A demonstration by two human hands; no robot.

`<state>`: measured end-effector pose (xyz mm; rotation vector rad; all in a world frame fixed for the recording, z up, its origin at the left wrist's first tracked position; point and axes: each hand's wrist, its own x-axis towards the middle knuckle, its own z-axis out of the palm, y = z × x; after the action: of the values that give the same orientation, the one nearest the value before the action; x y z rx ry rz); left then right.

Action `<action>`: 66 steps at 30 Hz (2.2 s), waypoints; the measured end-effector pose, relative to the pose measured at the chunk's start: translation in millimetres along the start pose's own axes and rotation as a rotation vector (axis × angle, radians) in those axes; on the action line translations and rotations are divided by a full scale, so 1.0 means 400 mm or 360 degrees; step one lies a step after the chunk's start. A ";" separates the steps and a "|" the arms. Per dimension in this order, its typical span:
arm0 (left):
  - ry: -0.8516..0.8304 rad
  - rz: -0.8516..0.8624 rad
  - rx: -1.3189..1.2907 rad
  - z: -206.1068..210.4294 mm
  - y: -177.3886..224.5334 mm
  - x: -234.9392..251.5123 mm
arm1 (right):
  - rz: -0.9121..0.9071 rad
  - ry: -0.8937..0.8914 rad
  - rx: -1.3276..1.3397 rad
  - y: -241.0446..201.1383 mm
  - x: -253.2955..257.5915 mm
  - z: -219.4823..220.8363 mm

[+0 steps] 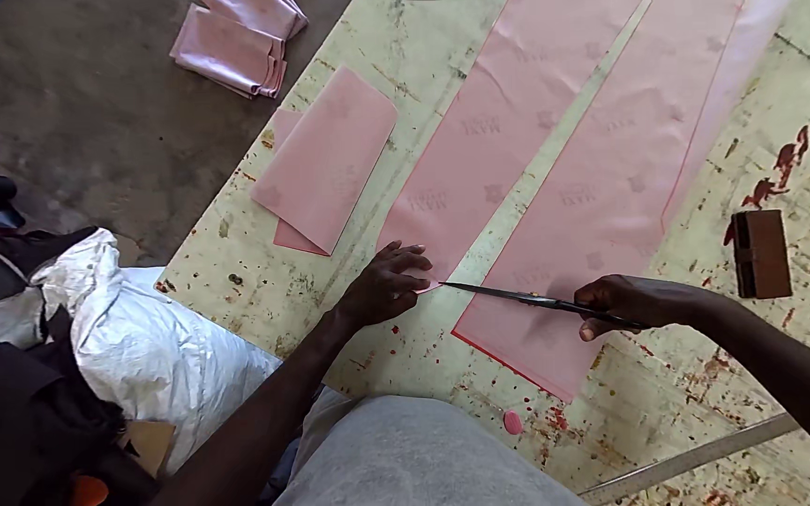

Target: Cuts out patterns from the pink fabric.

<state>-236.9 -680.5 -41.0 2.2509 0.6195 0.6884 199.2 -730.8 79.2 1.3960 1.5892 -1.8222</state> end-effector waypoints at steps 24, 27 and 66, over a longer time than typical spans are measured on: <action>-0.0018 0.0035 0.0066 0.007 -0.009 -0.003 | 0.0226 0.0478 -0.1370 -0.110 -0.036 -0.012; 0.0001 0.0054 0.0048 0.009 -0.013 -0.004 | 0.0252 0.0557 -0.1444 -0.114 -0.066 0.039; -0.0002 0.0133 0.0081 0.015 -0.039 -0.004 | -0.0356 0.0728 0.1974 -0.245 0.186 0.800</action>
<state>-237.8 -674.4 -56.6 2.3353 0.5502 0.7195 -50.6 -961.3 35.3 2.2826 0.6391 -2.9939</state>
